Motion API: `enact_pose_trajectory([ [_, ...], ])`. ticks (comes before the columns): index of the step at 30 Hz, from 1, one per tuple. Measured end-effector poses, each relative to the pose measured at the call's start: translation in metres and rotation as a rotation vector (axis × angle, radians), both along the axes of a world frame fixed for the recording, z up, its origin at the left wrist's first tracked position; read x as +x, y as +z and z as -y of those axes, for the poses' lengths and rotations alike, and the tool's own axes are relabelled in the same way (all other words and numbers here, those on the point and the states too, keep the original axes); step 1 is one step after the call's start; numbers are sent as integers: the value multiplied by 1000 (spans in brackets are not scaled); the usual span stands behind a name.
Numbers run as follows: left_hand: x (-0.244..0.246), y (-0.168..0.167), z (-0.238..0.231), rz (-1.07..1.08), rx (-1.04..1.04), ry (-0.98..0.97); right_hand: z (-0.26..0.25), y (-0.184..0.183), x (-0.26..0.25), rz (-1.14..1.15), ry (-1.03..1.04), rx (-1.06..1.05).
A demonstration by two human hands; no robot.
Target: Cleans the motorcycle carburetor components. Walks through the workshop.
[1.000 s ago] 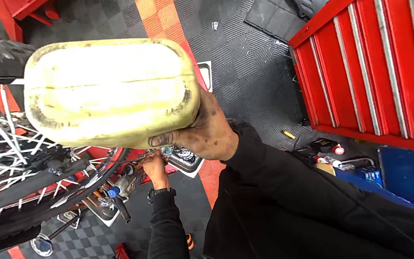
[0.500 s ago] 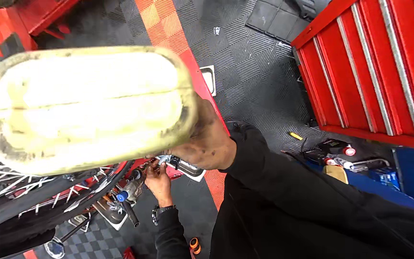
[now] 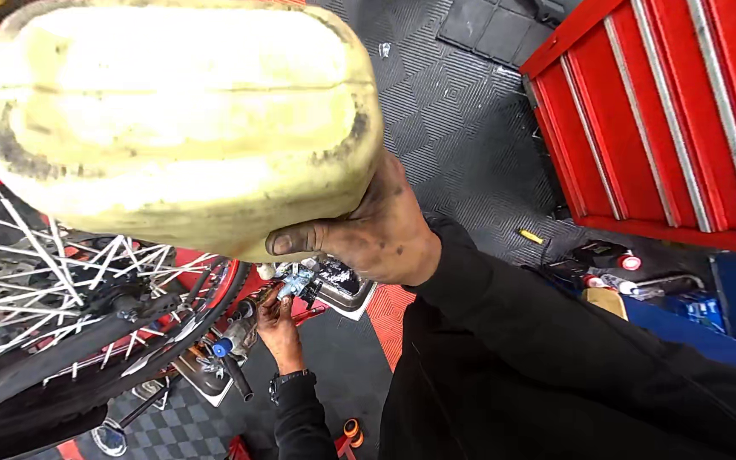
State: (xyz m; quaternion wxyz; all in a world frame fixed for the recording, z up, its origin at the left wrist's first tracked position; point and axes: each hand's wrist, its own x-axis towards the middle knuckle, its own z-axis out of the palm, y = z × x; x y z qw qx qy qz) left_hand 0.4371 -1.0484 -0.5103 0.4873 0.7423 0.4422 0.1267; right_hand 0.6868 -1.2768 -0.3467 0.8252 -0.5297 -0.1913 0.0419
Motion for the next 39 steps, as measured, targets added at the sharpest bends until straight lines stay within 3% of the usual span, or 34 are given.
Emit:
enact_pose_trajectory([
  [15,10,7,-10,4,-253,206,2,7,-6,-5,46,32],
  [33,4,14,0,-54,-375,251,4,-14,-3,-48,-8,-57],
  [39,20,25,5,-127,-581,415,5,-23,-4,-166,8,5],
])
